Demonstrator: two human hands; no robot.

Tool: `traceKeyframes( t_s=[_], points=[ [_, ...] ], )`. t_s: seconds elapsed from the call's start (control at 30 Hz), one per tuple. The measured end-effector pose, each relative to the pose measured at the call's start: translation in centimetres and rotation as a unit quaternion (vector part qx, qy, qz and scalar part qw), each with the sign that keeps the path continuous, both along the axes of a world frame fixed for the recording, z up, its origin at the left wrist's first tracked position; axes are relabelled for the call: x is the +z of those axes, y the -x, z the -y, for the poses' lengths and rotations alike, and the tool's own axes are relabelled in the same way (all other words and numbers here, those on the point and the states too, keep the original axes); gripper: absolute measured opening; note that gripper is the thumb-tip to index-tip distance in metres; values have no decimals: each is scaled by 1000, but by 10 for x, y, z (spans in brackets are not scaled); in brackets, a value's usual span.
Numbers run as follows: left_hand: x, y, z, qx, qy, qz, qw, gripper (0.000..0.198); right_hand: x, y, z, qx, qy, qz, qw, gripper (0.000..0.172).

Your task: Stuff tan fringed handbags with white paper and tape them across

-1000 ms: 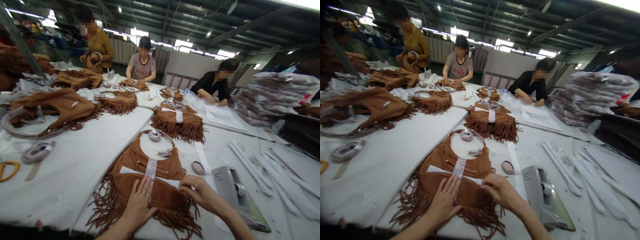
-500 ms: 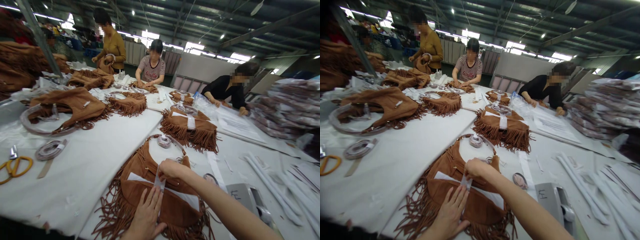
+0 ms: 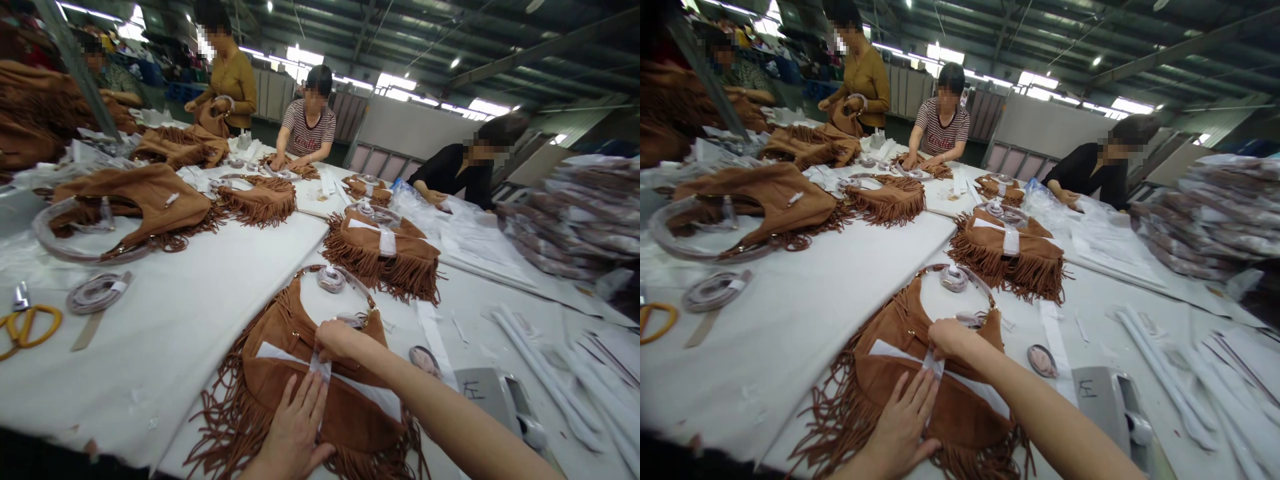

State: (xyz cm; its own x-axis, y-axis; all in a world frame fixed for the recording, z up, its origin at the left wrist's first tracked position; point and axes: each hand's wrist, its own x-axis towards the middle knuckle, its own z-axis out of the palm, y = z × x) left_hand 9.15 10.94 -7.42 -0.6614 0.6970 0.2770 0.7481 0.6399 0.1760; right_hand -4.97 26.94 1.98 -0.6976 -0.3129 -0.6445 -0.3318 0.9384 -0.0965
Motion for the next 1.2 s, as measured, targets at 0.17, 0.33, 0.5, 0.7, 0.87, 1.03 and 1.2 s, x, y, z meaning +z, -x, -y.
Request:
traceKeyframes(
  t_s=[0.17, 0.33, 0.5, 0.7, 0.87, 1.03, 1.2],
  points=[
    [2, 1, 0, 2, 3, -1, 1000, 84, 3, 6, -12, -24, 48, -6, 999, 23],
    [3, 1, 2, -2, 6, -3, 1000, 83, -9, 15, -37, -114, 104, -58, 986, 61],
    [0, 1, 1, -6, 7, -11, 1000, 84, -14, 4, -43, -224, 166, -150, 949, 30],
    [-3, 2, -2, -7, 4, -34, 999, 83, -39, -32, 18, -292, 231, -269, 888, 44],
    [-1, 3, 26, -43, 1, -108, 993, 68, -61, -47, 46, -279, 217, -310, 883, 55],
    [3, 2, 50, -42, 19, -138, 989, 50, -68, -55, 46, -240, 168, -360, 886, 62],
    [6, 0, 47, -42, 18, -151, 988, 50, -68, -59, 46, -227, 196, -396, 868, 58]
  ],
)
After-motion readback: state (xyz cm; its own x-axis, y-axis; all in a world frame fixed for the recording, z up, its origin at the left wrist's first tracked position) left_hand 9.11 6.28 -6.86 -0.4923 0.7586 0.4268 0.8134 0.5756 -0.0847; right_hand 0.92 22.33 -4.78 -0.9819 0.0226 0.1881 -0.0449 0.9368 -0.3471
